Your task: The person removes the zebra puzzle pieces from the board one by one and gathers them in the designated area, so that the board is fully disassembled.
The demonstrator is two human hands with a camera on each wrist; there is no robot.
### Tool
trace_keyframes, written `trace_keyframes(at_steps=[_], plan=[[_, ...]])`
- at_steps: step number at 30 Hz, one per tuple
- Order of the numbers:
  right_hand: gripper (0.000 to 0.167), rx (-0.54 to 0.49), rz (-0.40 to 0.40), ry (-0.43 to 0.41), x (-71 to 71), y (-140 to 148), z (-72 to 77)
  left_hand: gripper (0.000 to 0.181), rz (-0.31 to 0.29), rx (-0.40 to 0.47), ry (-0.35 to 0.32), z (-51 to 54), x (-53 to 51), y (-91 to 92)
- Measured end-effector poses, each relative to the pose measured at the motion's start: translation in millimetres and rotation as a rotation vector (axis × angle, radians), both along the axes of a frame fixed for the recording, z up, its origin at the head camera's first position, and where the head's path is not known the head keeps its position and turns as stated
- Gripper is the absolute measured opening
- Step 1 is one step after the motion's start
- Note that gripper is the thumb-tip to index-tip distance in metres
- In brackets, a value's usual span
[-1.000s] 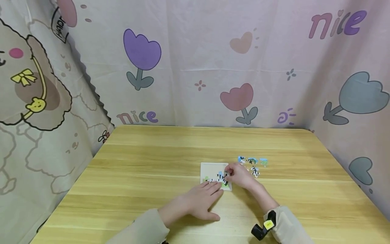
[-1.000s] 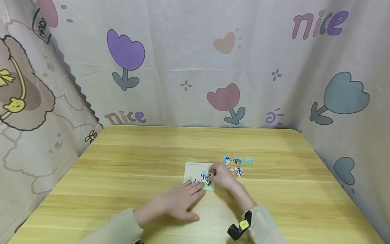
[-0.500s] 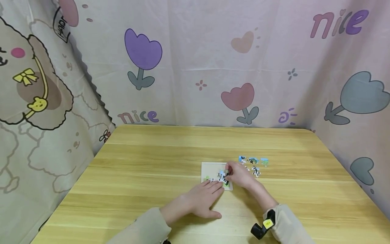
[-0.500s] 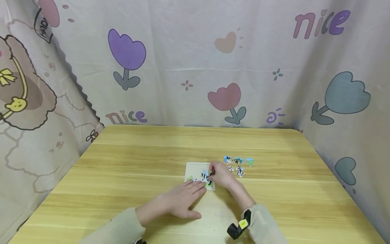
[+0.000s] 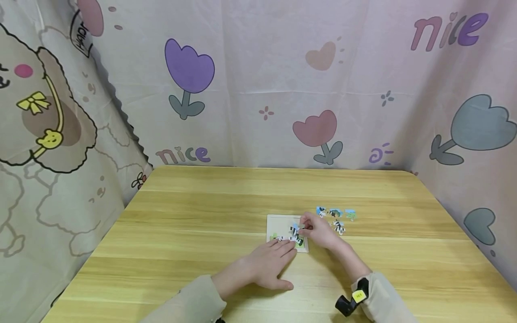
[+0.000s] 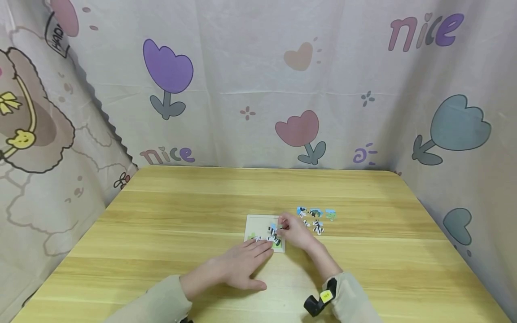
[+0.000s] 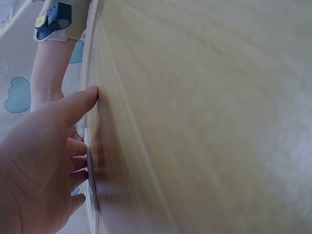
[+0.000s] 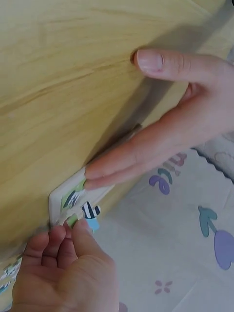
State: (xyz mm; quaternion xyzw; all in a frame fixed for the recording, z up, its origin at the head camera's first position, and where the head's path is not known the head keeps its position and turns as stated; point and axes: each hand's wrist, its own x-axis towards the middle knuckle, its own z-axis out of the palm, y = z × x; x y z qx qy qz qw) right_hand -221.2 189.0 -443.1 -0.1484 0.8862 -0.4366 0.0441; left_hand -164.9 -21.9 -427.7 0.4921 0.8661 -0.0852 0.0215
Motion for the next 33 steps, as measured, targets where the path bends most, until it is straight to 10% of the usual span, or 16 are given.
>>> trace_keyframes(at_steps=[17,33], plan=[[0.021,-0.195,-0.189,-0.079,9.6,86,9.9,0.081,-0.007,0.005,-0.005,-1.2,2.5,-1.8],[0.026,-0.012,-0.269,-0.138,14.4,142,4.3,0.081,0.019,0.031,-0.052,-3.0,2.9,-11.6]])
